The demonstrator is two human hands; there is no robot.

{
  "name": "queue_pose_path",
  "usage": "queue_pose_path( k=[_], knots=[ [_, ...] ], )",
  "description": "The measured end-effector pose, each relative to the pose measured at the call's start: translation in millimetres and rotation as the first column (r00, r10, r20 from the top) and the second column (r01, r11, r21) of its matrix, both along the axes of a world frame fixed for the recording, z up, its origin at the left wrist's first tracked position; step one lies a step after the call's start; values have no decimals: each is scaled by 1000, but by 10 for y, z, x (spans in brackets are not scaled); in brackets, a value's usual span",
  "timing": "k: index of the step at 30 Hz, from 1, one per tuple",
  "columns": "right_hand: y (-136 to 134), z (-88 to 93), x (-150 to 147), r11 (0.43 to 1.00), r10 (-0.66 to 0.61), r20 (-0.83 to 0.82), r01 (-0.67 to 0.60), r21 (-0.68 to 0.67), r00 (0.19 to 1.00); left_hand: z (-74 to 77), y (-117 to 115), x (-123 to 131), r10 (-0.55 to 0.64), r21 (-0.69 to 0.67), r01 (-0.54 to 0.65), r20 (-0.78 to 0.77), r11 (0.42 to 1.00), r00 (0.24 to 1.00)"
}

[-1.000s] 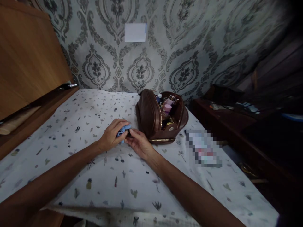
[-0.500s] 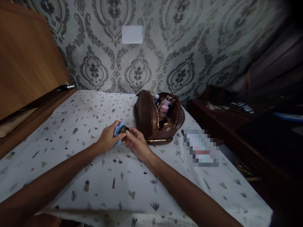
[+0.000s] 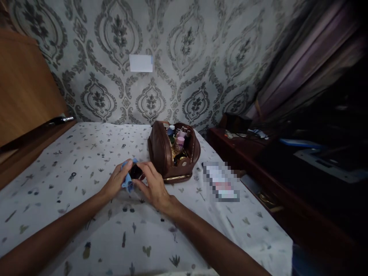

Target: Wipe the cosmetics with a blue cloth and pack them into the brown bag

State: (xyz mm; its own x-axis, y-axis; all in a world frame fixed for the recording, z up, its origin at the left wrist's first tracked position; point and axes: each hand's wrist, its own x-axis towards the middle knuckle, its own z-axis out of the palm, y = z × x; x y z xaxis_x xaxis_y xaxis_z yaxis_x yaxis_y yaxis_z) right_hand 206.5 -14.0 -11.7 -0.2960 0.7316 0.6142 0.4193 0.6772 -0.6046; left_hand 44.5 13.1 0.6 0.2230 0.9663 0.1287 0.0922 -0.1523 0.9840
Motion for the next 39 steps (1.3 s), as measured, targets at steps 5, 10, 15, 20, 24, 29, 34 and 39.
queue_pose_path(
  k=[5,10,15,20,24,29,34,39],
  knots=[
    [-80,170,122,966,-118,166,74,247,979,229,-77,112,-68,-129,71,33,989,997],
    [-296,354,382,923,-182,192,100,372,964,550,-188,263,-153,-42,149,-156,988,976],
    [-506,478,658,898,-236,183,143,416,954,702,-267,478,-188,50,212,-294,976,937],
    [-611,543,871,917,-217,135,154,368,967,688,-286,724,-182,215,231,-225,949,957],
    [-650,565,1010,933,-194,98,153,326,976,671,-267,840,-216,283,299,-288,911,933],
    [-656,511,1179,951,-167,135,124,282,977,631,-197,908,-104,321,341,-575,884,811],
    [-628,506,1341,969,-155,74,137,203,985,604,-156,980,101,340,448,-873,827,477],
    [-479,698,1470,949,-286,-79,294,113,955,521,-146,1042,195,339,516,-930,786,313]
  ],
)
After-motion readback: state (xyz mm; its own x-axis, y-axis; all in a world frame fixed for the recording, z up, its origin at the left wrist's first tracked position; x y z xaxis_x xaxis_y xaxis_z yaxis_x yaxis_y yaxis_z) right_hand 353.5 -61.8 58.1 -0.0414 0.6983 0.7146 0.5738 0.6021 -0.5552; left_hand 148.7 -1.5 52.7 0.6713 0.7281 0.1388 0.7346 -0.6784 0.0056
